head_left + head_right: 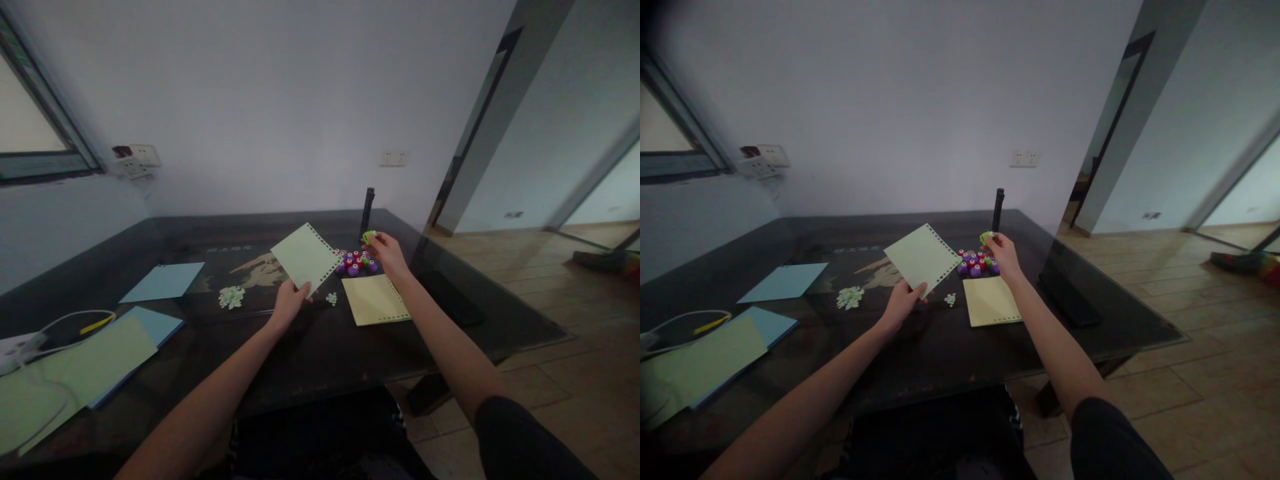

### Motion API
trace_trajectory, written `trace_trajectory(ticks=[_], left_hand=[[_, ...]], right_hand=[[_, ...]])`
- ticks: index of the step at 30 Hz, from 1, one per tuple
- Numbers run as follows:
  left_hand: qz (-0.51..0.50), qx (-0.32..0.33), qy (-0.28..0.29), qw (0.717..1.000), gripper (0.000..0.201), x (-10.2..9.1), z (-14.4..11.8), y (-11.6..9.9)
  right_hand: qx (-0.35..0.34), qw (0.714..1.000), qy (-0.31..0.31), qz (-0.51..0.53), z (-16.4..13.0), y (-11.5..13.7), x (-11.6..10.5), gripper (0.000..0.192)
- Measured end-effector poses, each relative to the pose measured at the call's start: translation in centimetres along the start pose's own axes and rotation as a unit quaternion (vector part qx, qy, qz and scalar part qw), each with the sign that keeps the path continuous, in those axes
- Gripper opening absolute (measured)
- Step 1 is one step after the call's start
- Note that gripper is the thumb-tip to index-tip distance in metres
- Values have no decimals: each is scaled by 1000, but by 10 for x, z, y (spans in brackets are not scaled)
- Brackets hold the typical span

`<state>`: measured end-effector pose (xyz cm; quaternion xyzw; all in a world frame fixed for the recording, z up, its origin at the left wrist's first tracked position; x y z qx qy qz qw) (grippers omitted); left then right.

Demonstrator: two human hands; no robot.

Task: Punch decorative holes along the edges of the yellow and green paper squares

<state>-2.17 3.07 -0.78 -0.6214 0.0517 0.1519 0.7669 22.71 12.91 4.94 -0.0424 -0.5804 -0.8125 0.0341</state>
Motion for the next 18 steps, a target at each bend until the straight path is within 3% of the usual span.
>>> trace_trajectory(ticks=[3, 8, 11, 18], left_hand=[[9, 3, 5, 1000, 25, 1, 0, 3], [17, -2, 9, 1000, 25, 2, 2, 8], [7, -6, 9, 1000, 26, 3, 1, 8], [4, -20, 10, 1000, 21, 3, -2, 2]], right_hand=[[-20, 986, 2, -165, 15, -17, -14, 38], [-32, 907, 80, -411, 12, -40, -23, 23], [-31, 873, 105, -475, 6, -46, -24, 26], [-17, 829, 115, -547, 10, -61, -28, 25]])
Point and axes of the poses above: each hand's wrist, its own z-axis towards the middle knuckle, its own x-axis out of the palm, y = z × x, the point moved 2 cm from there along z, towards the middle knuckle, and after that the axes turned 5 degrees about z, right-handed, at the moved point
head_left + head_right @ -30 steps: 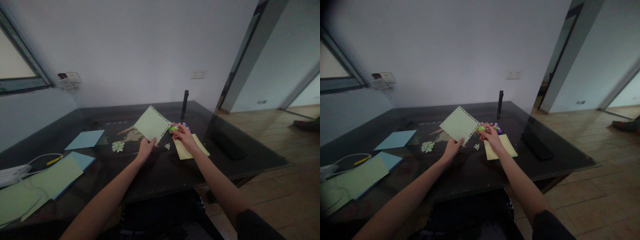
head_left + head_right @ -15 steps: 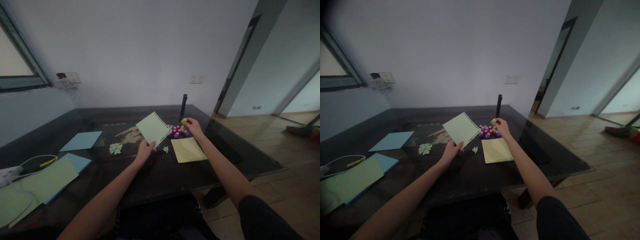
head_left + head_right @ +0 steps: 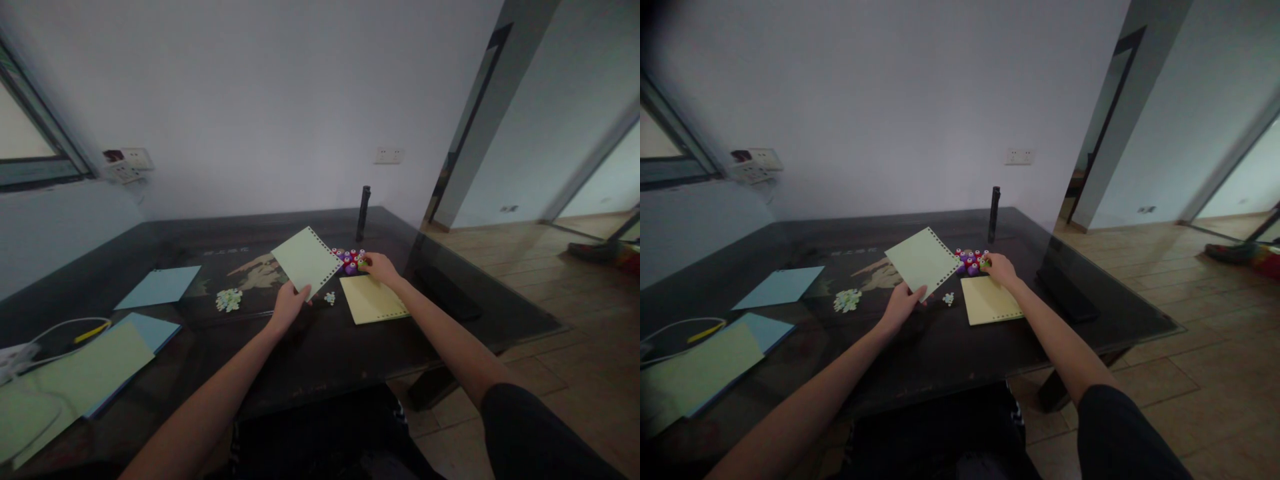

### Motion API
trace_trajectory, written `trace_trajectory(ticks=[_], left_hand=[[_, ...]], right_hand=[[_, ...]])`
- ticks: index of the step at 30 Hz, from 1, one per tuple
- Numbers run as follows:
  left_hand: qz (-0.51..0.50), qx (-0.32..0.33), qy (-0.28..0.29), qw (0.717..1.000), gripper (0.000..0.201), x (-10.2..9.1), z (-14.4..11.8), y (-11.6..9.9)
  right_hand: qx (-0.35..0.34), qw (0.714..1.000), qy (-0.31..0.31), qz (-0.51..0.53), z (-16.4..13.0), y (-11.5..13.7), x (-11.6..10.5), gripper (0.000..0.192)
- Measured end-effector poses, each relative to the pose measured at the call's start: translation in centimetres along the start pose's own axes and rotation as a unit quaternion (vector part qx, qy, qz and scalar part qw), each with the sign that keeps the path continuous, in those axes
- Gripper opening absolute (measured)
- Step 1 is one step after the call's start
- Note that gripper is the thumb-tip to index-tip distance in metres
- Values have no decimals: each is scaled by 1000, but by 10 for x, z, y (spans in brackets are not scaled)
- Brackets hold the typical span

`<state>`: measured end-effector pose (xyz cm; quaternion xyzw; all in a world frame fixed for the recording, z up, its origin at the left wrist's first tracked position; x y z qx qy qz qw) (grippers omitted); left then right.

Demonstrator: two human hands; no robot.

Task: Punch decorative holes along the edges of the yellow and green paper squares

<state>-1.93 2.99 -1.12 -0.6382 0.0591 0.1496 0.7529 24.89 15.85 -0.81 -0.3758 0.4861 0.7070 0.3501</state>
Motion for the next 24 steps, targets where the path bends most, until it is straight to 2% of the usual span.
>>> trace_trajectory(ticks=[14, 19, 22, 24], left_hand=[[9, 2, 15, 1000, 19, 2, -2, -5], [26, -2, 24, 999, 21, 2, -1, -2], [30, 5, 32, 999, 25, 3, 0, 2], [32, 8, 35, 999, 26, 3, 1, 4]], right_hand=[[-10, 1000, -18, -12, 3, -11, 6, 26], [-20, 996, -83, 32, 12, -18, -6, 26], [11, 989, -134, 60, 20, -26, -19, 24], [45, 986, -146, 65, 26, -31, -25, 23]])
Point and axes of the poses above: each hand's wrist, its own z-axis towards the middle knuckle, its own x-axis out of the palm, y = z × x, the point moved 2 cm from there along z, towards the middle knuckle, and after that the axes turned 5 degrees about z, right-handed, at the moved point
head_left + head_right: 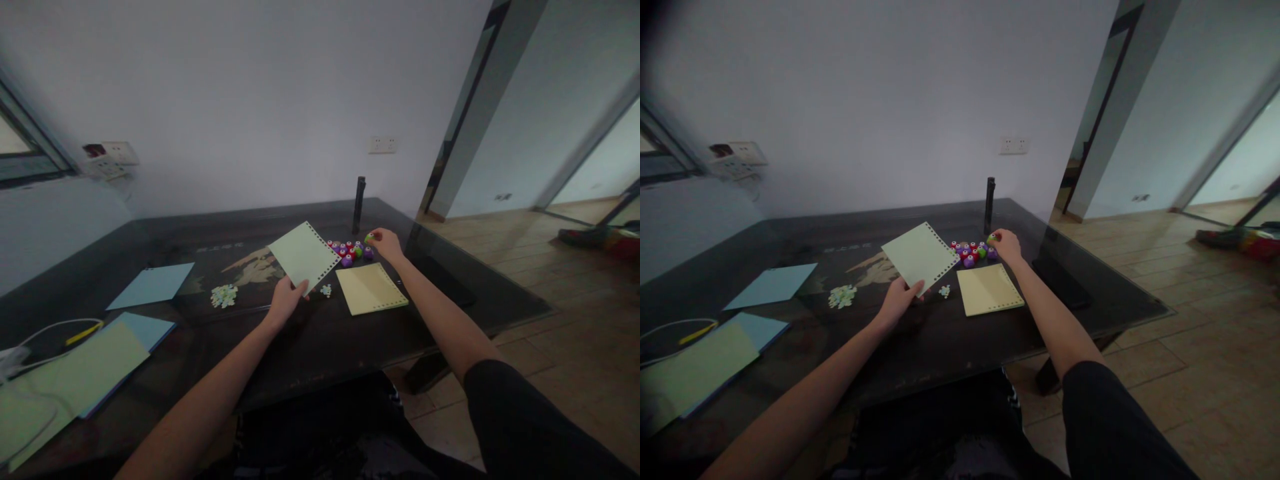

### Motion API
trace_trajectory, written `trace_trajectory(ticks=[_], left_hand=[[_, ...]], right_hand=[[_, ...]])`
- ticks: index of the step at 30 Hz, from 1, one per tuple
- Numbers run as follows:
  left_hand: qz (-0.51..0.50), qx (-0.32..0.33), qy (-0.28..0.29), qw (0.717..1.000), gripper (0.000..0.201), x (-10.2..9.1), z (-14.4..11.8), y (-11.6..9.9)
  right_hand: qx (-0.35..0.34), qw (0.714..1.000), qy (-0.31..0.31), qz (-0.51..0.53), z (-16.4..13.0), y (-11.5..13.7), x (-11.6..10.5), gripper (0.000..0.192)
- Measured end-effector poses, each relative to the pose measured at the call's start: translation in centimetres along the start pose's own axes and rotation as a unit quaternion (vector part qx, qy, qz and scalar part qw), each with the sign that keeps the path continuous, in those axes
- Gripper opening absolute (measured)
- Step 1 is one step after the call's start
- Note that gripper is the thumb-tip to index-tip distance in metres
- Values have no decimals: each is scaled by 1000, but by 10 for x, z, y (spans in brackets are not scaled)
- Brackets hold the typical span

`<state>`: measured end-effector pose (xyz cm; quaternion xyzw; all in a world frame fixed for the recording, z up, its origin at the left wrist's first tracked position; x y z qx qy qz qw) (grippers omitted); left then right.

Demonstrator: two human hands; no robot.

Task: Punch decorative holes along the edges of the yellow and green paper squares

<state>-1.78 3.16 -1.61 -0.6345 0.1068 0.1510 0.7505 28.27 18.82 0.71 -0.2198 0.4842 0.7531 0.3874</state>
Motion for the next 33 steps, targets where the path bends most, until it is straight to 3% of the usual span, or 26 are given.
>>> trace_trajectory(ticks=[5, 8, 14, 23, 29, 32, 33], left_hand=[[1, -1, 2, 1000, 26, 0, 0, 1], [2, -2, 4, 1000, 25, 0, 0, 0], [6, -2, 8, 1000, 24, 1, -1, 0], [-9, 0, 27, 1000, 23, 3, -2, -3], [-15, -6, 52, 999, 21, 5, -4, -6], [-32, -3, 66, 997, 23, 7, -4, -4], [-37, -1, 72, 997, 24, 8, -4, -3]], right_hand=[[83, 994, 19, -67, 6, -11, 3, 22], [100, 992, 33, -76, 5, -20, 10, 23], [85, 992, 60, -70, 4, -29, 17, 23], [42, 994, 92, -31, 2, -23, 23, 24], [12, 998, 55, 0, -4, -2, 5, 23], [-29, 995, 80, 56, -13, 27, 1, 19], [-42, 985, 106, 126, -18, 39, 2, 20]])
Point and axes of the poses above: each hand's wrist, its own z-axis towards the middle knuckle, its own x-axis out of the palm, y = z × x, the point moved 2 cm from there along z, towards the middle knuckle, and after that the axes turned 5 degrees about z, right-handed, at the moved point
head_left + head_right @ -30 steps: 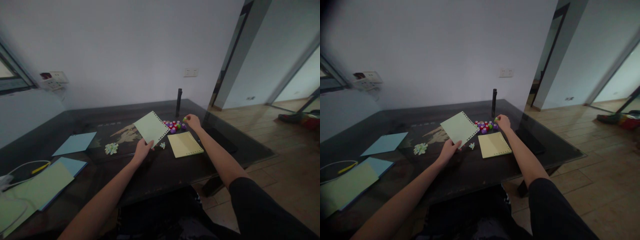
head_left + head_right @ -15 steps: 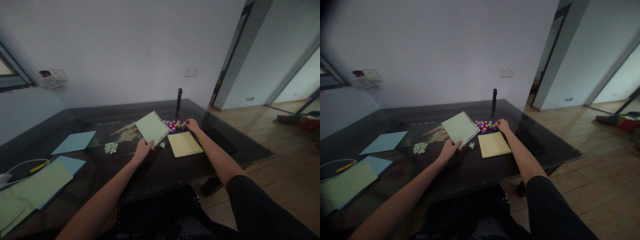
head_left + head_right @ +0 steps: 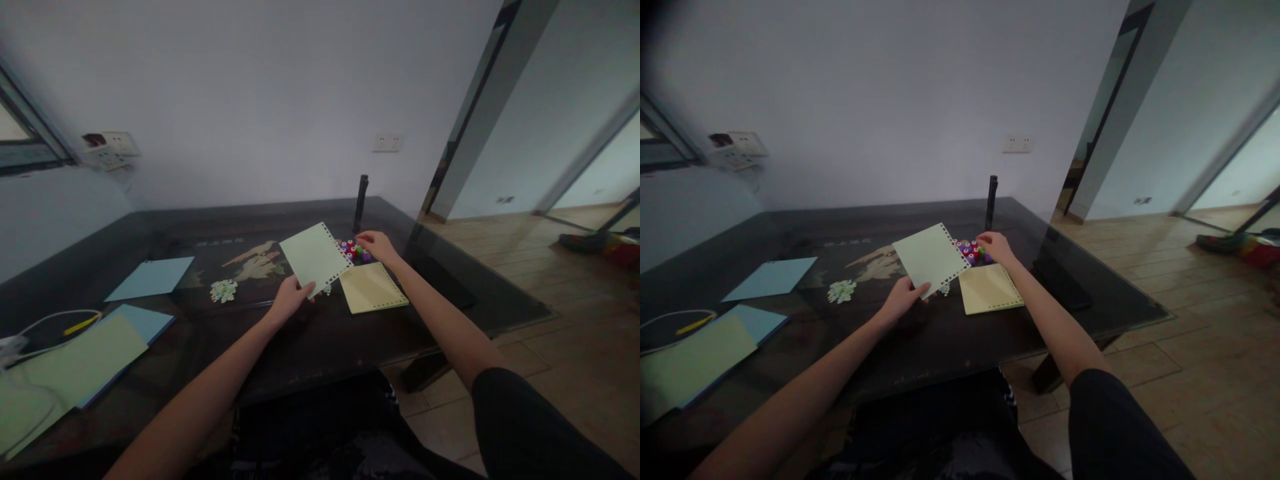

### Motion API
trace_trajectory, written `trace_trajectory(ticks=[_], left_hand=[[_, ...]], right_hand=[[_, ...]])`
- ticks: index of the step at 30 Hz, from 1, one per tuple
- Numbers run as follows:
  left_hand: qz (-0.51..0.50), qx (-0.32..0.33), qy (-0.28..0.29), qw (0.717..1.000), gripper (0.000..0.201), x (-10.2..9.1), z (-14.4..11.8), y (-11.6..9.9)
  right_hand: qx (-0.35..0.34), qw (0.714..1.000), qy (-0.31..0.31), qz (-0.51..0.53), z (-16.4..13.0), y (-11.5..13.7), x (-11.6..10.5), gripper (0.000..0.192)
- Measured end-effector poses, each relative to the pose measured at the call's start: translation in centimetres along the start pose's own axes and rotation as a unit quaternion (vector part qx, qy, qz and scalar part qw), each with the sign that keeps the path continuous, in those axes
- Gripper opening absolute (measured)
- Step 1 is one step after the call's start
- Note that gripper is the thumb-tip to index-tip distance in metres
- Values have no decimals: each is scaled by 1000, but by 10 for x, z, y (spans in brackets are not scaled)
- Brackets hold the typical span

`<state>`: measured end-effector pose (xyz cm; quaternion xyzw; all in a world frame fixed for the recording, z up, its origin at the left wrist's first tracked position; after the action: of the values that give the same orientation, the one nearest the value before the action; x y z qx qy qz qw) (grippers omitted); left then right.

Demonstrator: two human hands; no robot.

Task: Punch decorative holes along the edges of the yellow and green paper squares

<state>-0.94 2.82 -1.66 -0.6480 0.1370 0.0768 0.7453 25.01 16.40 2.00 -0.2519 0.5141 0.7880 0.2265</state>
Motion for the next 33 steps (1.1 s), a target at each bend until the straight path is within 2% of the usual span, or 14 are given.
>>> trace_trajectory(ticks=[3, 5, 8, 11, 15, 19, 22, 24, 26, 30, 33], left_hand=[[-10, 1, 28, 1000, 26, 3, 1, 4], [-14, -3, 50, 999, 28, 4, 1, 6], [-19, -1, 52, 998, 32, 4, 0, 6], [-34, 15, 11, 999, 36, 1, 1, 2], [-32, 15, -20, 999, 29, 3, 7, -7], [4, 24, -24, 999, 21, 17, 16, -29], [-9, 32, -57, 998, 48, 30, 24, -46], [-3, 35, -54, 998, 53, 41, 27, -52], [25, 37, -27, 999, 44, 52, 27, -53], [137, 48, 12, 989, 12, 67, 23, -45], [208, 59, 25, 976, 5, 73, 20, -37]], right_hand=[[25, 973, 94, 209, -9, 28, 17, 26], [45, 955, 126, 264, -14, 40, 27, 24], [71, 945, 118, 297, -20, 44, 32, 20], [87, 938, 102, 319, -26, 41, 25, 18], [99, 942, 74, 312, -39, 34, 5, 20], [99, 952, 16, 288, -48, 24, -18, 24], [108, 952, -27, 283, -55, 15, -35, 30], [112, 953, -47, 278, -61, 8, -45, 35], [114, 958, -49, 260, -69, 1, -53, 40], [126, 971, -11, 202, -86, -16, -55, 46], [127, 981, 12, 148, -94, -30, -49, 47]])
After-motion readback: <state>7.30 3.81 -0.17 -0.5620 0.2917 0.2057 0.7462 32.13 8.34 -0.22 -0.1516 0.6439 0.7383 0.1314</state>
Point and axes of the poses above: each hand's wrist, its own z-axis towards the middle knuckle, its own x-axis out of the palm, y = z × x, the point moved 2 cm from there along z, towards the middle knuckle, and after that the axes turned 5 degrees about z, right-handed, at the moved point
